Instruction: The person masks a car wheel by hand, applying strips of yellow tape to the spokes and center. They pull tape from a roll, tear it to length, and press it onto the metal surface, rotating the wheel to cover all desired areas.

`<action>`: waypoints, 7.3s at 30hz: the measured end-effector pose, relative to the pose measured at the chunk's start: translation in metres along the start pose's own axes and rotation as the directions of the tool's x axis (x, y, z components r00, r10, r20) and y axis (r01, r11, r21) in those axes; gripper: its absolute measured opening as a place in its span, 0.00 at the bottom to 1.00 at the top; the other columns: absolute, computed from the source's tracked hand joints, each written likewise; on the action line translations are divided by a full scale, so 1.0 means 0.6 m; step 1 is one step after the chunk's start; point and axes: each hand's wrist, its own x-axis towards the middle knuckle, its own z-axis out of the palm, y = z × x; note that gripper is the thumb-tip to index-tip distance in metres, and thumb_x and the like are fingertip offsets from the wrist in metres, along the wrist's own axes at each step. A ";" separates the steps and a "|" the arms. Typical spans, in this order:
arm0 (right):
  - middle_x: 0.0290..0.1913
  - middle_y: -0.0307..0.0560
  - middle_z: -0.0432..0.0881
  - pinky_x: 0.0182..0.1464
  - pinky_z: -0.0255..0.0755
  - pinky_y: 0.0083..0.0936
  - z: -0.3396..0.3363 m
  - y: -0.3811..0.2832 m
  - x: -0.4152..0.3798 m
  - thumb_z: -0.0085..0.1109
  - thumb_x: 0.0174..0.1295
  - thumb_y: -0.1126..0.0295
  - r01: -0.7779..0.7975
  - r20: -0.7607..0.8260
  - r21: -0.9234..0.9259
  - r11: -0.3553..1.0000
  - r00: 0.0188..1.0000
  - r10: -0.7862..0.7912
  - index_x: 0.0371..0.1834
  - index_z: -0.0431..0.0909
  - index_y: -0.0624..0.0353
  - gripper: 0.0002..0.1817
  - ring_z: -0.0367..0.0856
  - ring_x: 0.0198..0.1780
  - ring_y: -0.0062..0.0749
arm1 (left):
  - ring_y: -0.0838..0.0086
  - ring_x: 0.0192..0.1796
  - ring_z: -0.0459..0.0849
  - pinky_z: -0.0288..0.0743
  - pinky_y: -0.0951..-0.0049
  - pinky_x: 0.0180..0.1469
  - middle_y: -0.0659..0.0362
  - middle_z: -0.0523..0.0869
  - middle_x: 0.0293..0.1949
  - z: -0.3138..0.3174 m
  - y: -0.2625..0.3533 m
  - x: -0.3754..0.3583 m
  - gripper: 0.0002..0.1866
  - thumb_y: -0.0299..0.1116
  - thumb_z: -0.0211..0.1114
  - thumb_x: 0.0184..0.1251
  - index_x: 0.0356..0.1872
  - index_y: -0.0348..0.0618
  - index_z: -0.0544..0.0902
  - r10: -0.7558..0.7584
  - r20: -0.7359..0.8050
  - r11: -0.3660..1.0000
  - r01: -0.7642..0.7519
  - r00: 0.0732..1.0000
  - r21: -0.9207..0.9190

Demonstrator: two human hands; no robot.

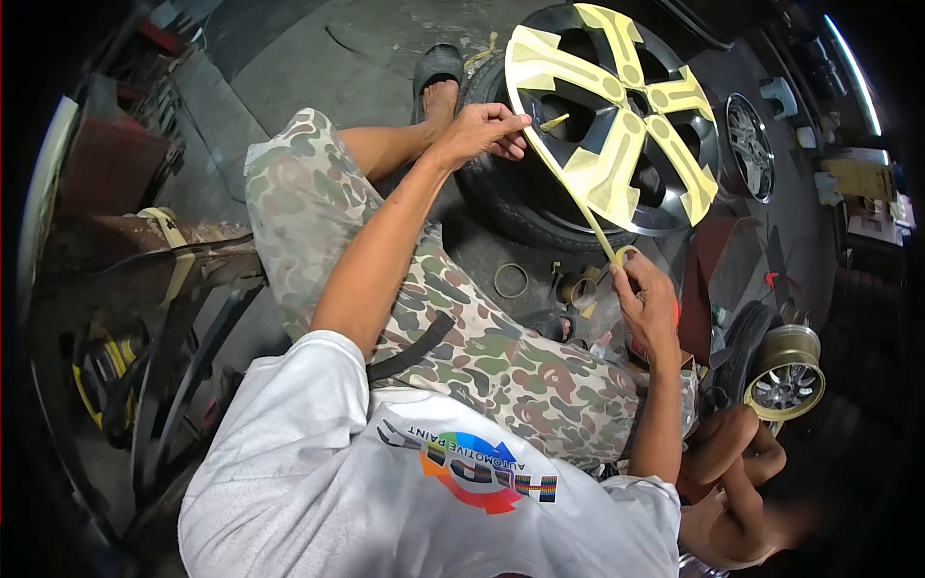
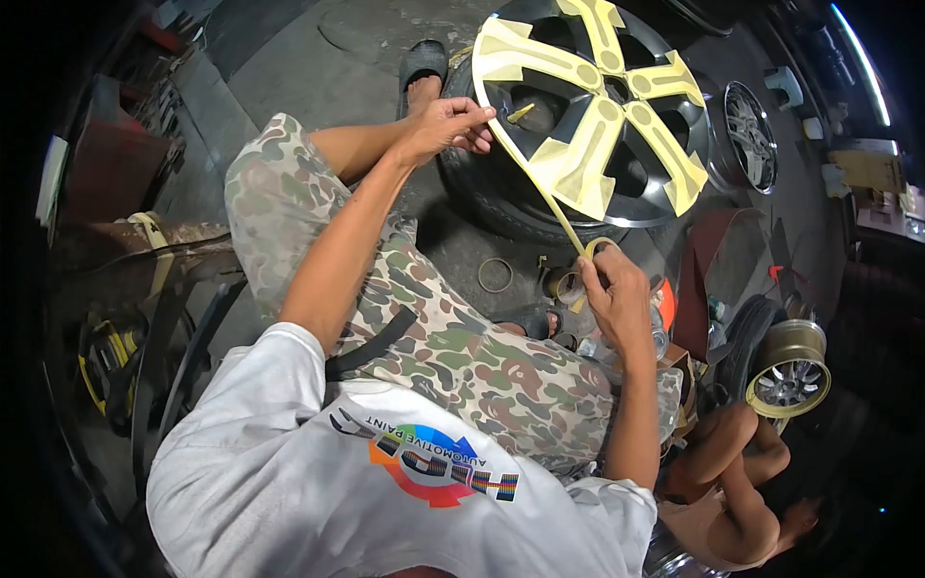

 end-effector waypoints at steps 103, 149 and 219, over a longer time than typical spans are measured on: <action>0.48 0.73 0.87 0.63 0.69 0.53 -0.018 0.164 0.286 0.26 0.79 0.36 -0.551 -0.295 -0.461 0.695 0.834 0.466 0.45 0.89 0.69 0.47 0.85 0.56 0.66 | 0.78 0.49 0.84 0.76 0.75 0.54 0.56 0.91 0.49 -0.097 -0.006 0.238 0.25 0.46 0.64 0.77 0.59 0.32 0.86 0.270 -0.286 0.950 -0.204 0.920 0.238; 0.32 0.54 0.81 0.37 0.71 0.40 0.105 -0.129 0.078 0.64 0.70 0.66 0.017 -0.307 0.035 0.999 0.952 -0.006 0.28 0.80 0.68 0.16 0.81 0.33 0.53 | 0.82 0.27 0.82 0.87 0.75 0.35 0.66 0.81 0.26 -0.056 0.040 0.055 0.23 0.56 0.71 0.70 0.41 0.43 0.85 -0.112 0.007 0.994 0.112 0.994 0.004; 0.26 0.55 0.77 0.33 0.65 0.42 -0.013 0.055 0.012 0.61 0.71 0.58 -0.100 -0.034 -0.072 0.992 0.995 0.098 0.27 0.79 0.68 0.22 0.76 0.27 0.52 | 0.79 0.31 0.83 0.87 0.75 0.34 0.60 0.81 0.32 0.051 -0.050 -0.027 0.25 0.52 0.70 0.73 0.44 0.33 0.83 -0.034 0.076 0.992 0.024 0.996 0.126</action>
